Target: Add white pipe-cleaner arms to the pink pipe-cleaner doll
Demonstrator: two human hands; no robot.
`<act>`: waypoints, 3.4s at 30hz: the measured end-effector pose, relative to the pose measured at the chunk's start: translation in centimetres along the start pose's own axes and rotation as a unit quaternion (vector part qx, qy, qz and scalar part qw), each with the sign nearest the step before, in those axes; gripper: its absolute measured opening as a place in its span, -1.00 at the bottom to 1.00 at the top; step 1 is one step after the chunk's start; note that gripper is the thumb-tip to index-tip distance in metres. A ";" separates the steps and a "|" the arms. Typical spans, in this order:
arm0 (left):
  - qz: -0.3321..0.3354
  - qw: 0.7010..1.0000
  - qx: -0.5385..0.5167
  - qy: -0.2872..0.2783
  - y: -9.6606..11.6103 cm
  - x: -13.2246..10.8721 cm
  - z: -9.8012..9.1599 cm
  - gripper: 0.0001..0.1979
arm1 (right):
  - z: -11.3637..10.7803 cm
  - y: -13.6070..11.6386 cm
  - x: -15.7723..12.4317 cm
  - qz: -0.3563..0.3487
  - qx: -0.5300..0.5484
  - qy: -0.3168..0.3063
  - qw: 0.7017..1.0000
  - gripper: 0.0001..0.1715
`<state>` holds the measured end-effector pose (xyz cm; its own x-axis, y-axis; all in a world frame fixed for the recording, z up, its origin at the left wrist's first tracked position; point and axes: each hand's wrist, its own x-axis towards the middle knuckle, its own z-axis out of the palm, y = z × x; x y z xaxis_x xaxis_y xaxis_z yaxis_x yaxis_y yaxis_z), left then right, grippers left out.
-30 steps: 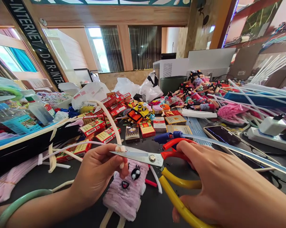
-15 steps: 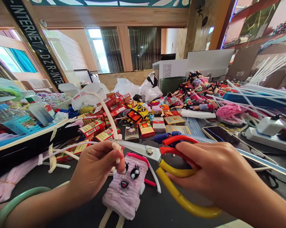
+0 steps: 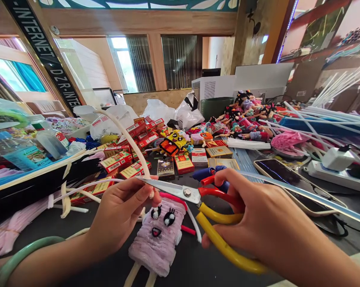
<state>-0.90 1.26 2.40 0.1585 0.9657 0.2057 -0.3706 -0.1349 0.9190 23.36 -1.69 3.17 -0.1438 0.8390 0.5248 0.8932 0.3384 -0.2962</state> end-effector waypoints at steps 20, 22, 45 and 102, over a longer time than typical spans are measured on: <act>0.007 0.995 -0.097 0.003 0.4 -0.2 0.4 -0.86 | 0.8 -2.0 -0.1 -0.021 -0.049 -0.020 0.998 -0.44; 0.005 0.996 -0.093 0.008 0.4 -0.3 0.4 -0.88 | 1.1 -1.8 -0.4 -0.003 -0.051 -0.046 0.998 -0.45; -0.023 0.999 -0.044 0.002 0.8 -0.6 0.7 -0.86 | 0.8 -2.1 -0.2 0.056 0.139 -0.155 0.977 -0.65; -0.103 0.993 0.021 -0.051 1.5 -1.0 0.6 -0.80 | 4.6 -2.2 -3.4 -0.276 0.014 -0.054 0.960 -0.54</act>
<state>-1.04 -0.01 3.84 0.3199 0.9464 0.0438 -0.2823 0.0510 0.9580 19.89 -3.30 -1.66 -0.6362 0.5679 0.5223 0.6573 0.7534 -0.0185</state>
